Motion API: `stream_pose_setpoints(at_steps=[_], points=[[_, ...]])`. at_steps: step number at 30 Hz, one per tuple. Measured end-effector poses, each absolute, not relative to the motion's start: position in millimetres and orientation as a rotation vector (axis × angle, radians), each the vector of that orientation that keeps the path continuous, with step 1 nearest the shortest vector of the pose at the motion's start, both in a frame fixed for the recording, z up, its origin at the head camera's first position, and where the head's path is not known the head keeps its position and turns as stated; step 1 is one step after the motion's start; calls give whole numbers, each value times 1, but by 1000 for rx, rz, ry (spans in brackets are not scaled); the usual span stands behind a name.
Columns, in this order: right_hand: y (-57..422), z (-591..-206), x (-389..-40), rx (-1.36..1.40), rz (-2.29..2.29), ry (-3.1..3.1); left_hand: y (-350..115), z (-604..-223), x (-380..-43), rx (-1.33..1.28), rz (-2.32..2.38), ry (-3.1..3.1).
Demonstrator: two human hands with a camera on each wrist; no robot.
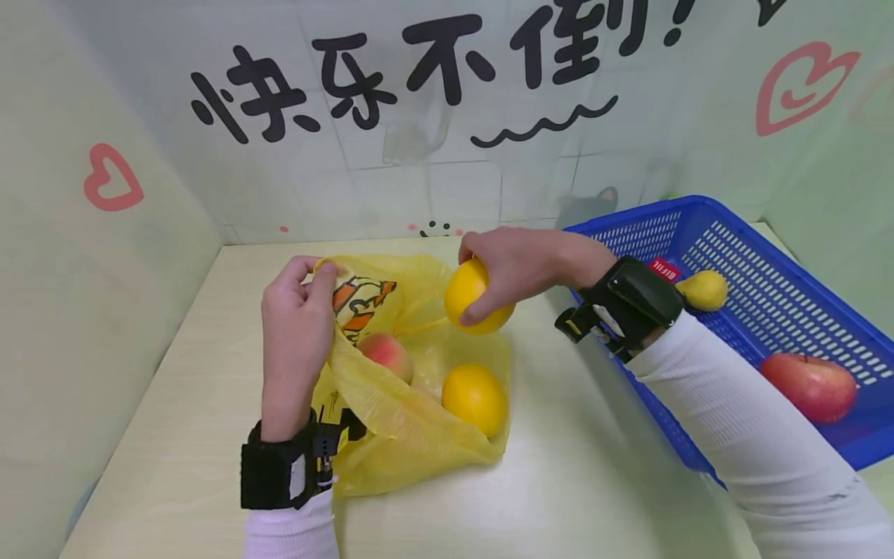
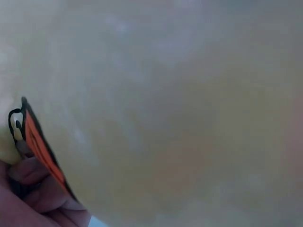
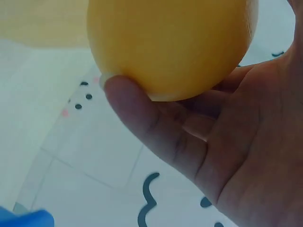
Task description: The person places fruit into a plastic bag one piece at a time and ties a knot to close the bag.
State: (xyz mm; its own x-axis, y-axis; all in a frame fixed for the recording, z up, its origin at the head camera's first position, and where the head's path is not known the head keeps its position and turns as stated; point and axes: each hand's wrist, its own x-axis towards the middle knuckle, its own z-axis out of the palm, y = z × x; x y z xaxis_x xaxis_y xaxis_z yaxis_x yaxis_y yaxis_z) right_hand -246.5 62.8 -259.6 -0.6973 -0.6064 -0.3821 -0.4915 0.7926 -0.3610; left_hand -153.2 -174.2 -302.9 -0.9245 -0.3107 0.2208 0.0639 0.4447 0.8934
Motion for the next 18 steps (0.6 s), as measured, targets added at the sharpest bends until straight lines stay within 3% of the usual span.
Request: stream_pose_setpoints(at_steps=[18], points=[[16, -294, -233, -978, -221, 2423, -173, -304, -154, 187, -1471, -2349]])
